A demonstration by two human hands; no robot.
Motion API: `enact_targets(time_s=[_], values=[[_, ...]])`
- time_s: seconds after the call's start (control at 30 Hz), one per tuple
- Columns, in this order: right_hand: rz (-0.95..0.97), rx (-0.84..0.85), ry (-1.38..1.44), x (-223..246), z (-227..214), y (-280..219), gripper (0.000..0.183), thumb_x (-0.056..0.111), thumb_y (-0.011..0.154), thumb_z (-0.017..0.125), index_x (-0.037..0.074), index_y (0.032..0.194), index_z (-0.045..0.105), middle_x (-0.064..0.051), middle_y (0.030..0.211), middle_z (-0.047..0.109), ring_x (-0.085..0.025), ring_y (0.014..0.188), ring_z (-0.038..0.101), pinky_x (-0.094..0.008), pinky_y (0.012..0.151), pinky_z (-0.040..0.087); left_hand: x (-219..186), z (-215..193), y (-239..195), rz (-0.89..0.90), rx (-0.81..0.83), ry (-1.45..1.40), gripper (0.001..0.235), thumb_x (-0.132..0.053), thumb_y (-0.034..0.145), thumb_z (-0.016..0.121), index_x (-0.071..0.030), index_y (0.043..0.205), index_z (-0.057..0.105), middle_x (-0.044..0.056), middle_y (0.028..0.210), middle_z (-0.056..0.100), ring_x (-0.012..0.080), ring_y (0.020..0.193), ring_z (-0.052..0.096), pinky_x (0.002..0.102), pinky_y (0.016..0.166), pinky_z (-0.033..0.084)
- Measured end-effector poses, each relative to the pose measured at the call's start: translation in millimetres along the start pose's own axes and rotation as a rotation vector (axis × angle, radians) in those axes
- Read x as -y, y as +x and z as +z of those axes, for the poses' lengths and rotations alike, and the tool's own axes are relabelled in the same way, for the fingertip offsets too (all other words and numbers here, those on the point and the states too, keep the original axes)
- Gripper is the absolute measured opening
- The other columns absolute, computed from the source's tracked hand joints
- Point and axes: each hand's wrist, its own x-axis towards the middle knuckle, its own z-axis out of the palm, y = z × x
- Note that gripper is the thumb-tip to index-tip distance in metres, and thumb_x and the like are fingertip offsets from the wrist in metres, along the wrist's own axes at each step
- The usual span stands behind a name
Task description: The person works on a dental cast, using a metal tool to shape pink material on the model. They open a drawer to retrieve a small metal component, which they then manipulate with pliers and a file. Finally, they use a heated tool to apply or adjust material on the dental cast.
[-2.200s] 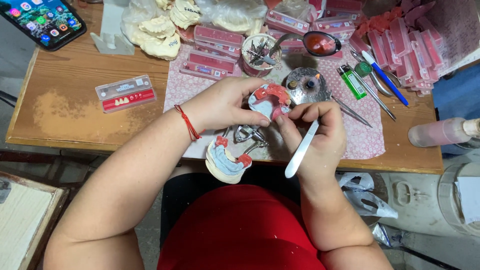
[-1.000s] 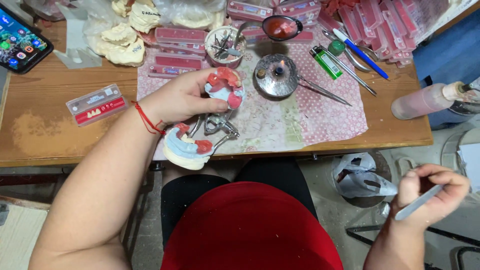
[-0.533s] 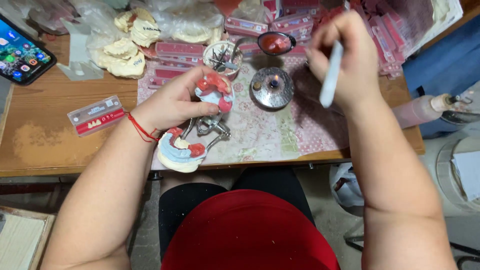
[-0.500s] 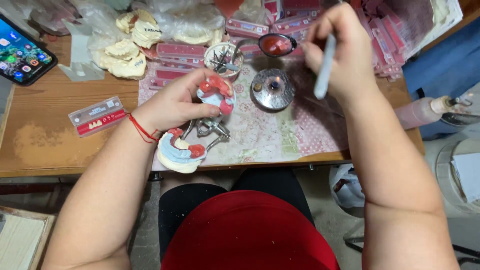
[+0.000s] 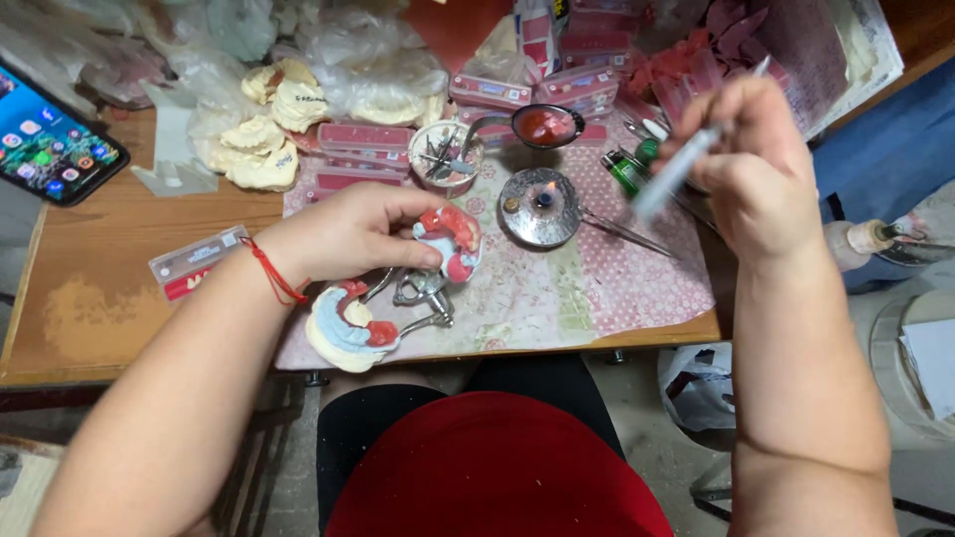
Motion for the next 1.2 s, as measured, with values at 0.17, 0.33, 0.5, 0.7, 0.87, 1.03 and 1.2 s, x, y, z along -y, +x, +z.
enact_targets(time_s=[0.17, 0.33, 0.5, 0.7, 0.87, 1.03, 1.2], values=[[-0.158, 0.167, -0.319, -27, -3, -46, 0.013, 0.000, 0.094, 0.050, 0.014, 0.092, 0.051, -0.012, 0.097, 0.062, -0.033, 0.084, 0.070, -0.040, 0.071, 0.057, 7, -10, 16, 0.084, 0.146, 0.065, 0.040, -0.018, 0.090, 0.077, -0.015, 0.130, 0.072, -0.001, 0.100, 0.078, 0.0109, 0.082, 0.062, 0.030, 0.077, 0.051], [-0.300, 0.473, -1.086, -42, 13, -74, 0.012, 0.008, 0.085, 0.064, 0.019, 0.081, 0.063, -0.009, 0.101, 0.066, -0.038, 0.090, 0.067, -0.050, 0.071, 0.055, 6, -15, 31, 0.112, 0.224, 0.168, 0.051, -0.022, 0.086, 0.079, -0.014, 0.135, 0.066, 0.004, 0.102, 0.086, 0.0156, 0.089, 0.072, 0.041, 0.089, 0.059], [-0.470, 0.325, -1.219, -51, 2, -73, 0.016, 0.013, 0.093, 0.062, 0.020, 0.079, 0.063, -0.002, 0.100, 0.063, -0.028, 0.093, 0.066, -0.040, 0.073, 0.054, -35, -13, 14, 0.028, 0.143, 0.439, 0.057, -0.030, 0.085, 0.077, -0.014, 0.138, 0.063, 0.014, 0.116, 0.083, 0.0407, 0.111, 0.074, 0.054, 0.096, 0.057], [-0.125, 0.130, -1.372, -15, -3, -5, 0.009, 0.021, 0.100, 0.068, 0.011, 0.099, 0.067, -0.011, 0.091, 0.071, -0.038, 0.086, 0.066, -0.050, 0.073, 0.049, -57, -7, -16, -0.162, -0.093, 0.475, 0.065, -0.027, 0.086, 0.073, -0.029, 0.148, 0.056, -0.006, 0.136, 0.075, 0.0127, 0.121, 0.074, 0.035, 0.107, 0.054], [-0.137, 0.131, -1.396, -31, 4, 69, 0.041, 0.016, 0.095, 0.072, 0.012, 0.135, 0.068, -0.020, 0.110, 0.073, -0.047, 0.100, 0.062, -0.060, 0.085, 0.049, -47, 8, -72, 0.103, -0.510, 0.595, 0.044, -0.017, 0.095, 0.066, -0.013, 0.138, 0.067, 0.000, 0.128, 0.076, 0.0172, 0.115, 0.071, 0.034, 0.099, 0.050], [-0.364, 0.068, -1.481, -76, 1, 94, 0.045, 0.020, 0.086, 0.083, 0.015, 0.130, 0.077, -0.018, 0.113, 0.068, -0.044, 0.097, 0.062, -0.058, 0.072, 0.055, -29, 53, -123, 0.112, -0.825, 0.542, 0.030, -0.013, 0.097, 0.071, -0.005, 0.126, 0.073, 0.008, 0.120, 0.077, 0.0205, 0.107, 0.072, 0.034, 0.097, 0.051], [-0.348, -0.017, -1.433, -80, -7, 94, 0.032, 0.021, 0.080, 0.088, 0.006, 0.096, 0.065, -0.015, 0.108, 0.065, -0.041, 0.103, 0.056, -0.056, 0.071, 0.052, 13, 96, -145, 0.183, -1.121, -0.085, 0.024, 0.015, 0.101, 0.065, 0.015, 0.124, 0.058, 0.025, 0.117, 0.067, 0.0329, 0.110, 0.073, 0.035, 0.102, 0.061]])
